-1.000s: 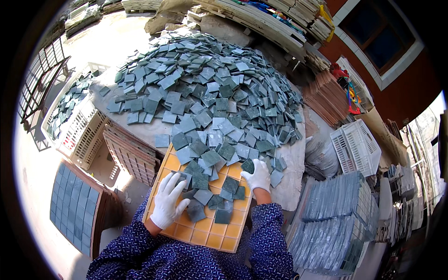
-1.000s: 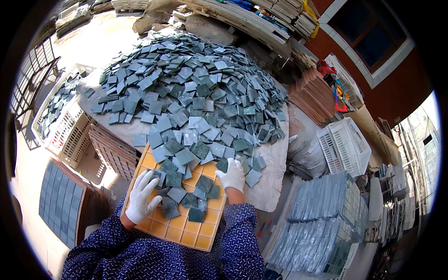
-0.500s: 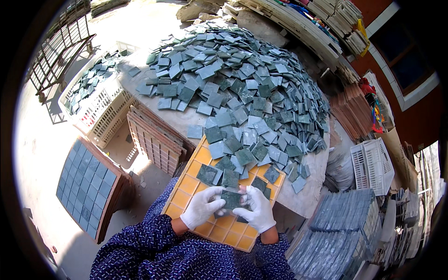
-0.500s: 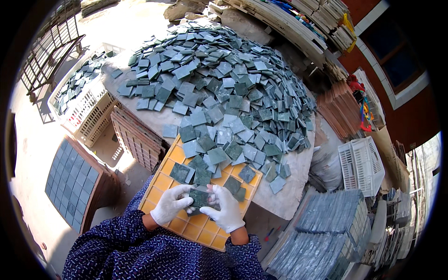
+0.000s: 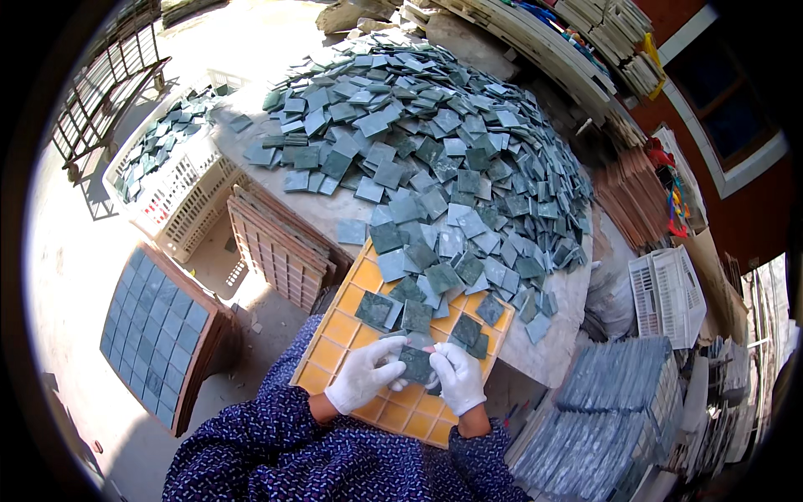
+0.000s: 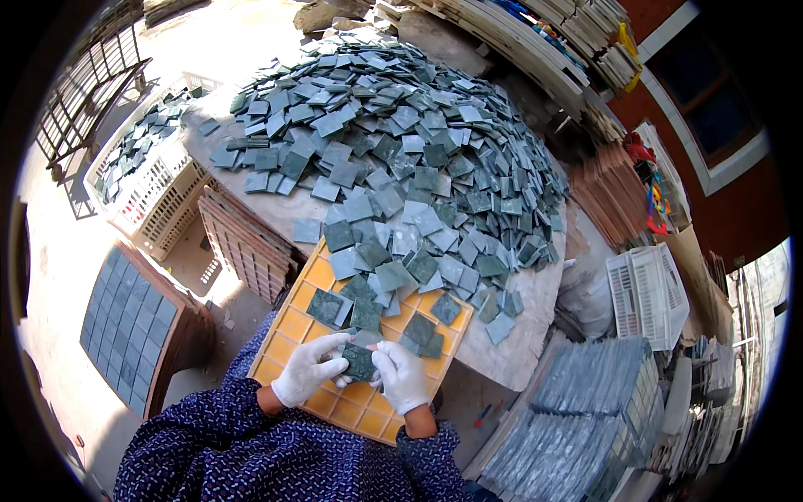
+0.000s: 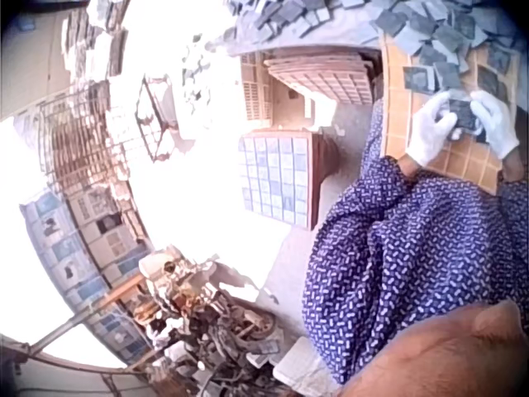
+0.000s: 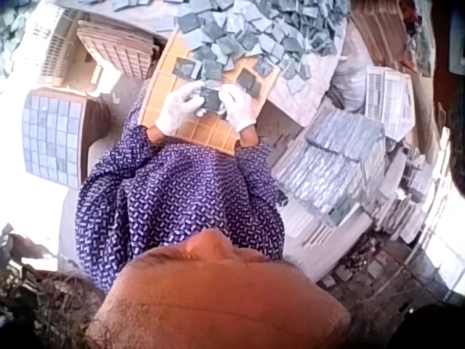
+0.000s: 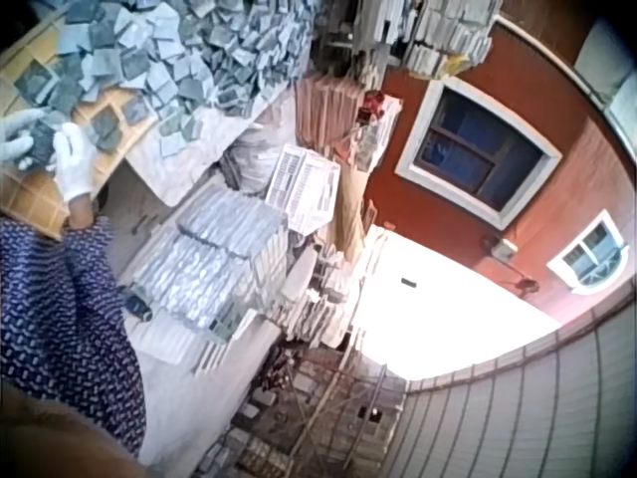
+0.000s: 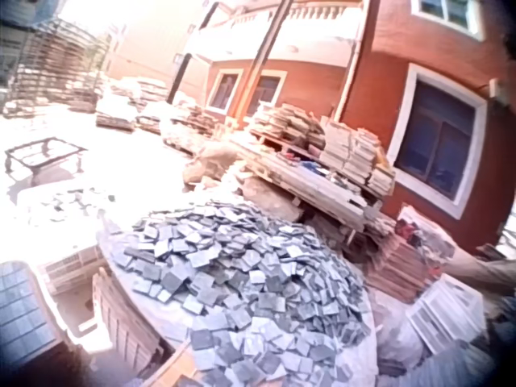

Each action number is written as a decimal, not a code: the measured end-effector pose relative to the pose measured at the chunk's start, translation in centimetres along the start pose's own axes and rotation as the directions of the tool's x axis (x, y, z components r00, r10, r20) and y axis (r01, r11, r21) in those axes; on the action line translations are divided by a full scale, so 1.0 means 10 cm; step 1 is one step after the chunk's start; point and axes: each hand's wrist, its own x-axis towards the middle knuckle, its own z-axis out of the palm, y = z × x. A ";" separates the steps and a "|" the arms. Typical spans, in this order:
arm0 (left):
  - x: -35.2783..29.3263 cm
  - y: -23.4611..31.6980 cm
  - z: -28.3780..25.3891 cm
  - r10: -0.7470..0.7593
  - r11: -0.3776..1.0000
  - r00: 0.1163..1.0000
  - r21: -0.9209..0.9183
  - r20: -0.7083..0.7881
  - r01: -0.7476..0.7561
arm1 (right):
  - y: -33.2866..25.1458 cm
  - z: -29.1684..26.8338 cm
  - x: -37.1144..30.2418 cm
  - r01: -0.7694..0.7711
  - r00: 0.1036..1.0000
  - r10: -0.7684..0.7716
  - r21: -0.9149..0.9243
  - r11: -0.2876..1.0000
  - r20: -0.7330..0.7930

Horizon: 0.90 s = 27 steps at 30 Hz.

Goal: The person places small square tiles into a grid frame, filling empty slots one by one. They handle the frame, flip it, and continue arranging tiles from a nearby pile until the grid is filled.

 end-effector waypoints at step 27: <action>1.00 1.16 -2.29 0.445 0.881 0.819 0.342 -0.363 -0.327 | 0.13 -0.09 -0.06 0.051 0.993 -0.009 -0.369 0.928 0.115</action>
